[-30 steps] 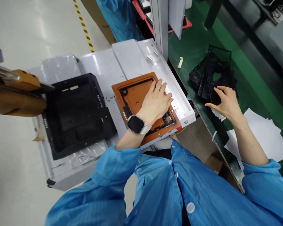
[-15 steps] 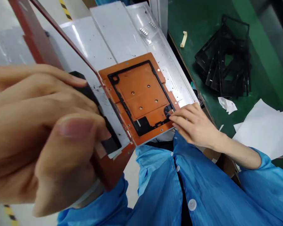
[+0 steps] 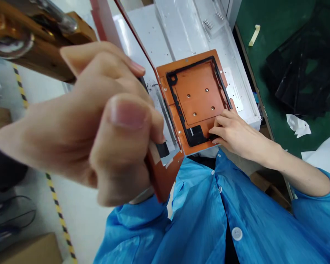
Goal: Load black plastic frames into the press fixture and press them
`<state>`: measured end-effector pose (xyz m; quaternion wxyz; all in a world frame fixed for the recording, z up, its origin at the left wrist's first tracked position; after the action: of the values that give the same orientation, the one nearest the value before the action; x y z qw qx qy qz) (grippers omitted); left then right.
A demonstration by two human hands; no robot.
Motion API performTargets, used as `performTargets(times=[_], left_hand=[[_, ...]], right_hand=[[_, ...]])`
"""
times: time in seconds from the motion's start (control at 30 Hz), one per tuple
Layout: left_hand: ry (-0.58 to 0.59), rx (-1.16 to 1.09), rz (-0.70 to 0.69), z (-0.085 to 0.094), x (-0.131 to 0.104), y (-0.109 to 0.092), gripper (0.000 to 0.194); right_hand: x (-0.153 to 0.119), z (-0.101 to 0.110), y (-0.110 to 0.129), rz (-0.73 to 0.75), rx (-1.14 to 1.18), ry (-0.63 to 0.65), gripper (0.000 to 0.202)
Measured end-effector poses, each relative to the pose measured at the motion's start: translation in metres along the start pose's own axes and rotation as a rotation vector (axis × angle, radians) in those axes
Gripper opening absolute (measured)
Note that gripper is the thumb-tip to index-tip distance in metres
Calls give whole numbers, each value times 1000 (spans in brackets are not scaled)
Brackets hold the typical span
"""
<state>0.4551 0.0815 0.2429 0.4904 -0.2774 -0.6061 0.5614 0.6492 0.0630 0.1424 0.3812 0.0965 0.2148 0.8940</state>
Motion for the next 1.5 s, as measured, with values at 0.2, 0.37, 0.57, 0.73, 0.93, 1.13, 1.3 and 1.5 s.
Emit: performTargets(times=[0.2, 0.37, 0.57, 0.73, 0.93, 1.13, 1.3, 1.5], left_hand=[[244, 0, -466, -17, 15, -12, 66], [268, -167, -612, -30, 23, -17, 49], [363, -55, -427, -45, 30, -20, 17], [468, 16, -298, -60, 35, -12, 58], [464, -170, -191, -61, 30, -2, 74], [440, -275, -192, -55, 23, 4, 63], [397, -342, -212, -49, 24, 4, 57], [320, -392, -210, -38, 26, 7, 52]], right_hand=[[-18, 19, -1, 34, 79, -106, 22], [-72, 63, 13, 31, 36, -381, 19], [-121, 109, 52, 79, -58, -611, 18], [-135, 105, 76, 134, 23, -617, 18], [-134, 57, 77, 127, 60, -582, 22], [-131, 27, 72, 100, -65, -602, 40], [-130, 19, 70, 81, -118, -669, 45], [-129, 24, 83, 110, -144, -739, 38]])
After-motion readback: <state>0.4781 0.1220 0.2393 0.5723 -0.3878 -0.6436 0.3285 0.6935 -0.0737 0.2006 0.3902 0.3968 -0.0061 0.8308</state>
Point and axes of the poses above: each hand's wrist, its own x-axis towards the middle knuckle, its own z-axis out of the back of the hand, y = z × x, the point moved 7 cm from there along x, towards the middle knuckle, and after that the axes turned 6 degrees about x, right-handed, at the moved point
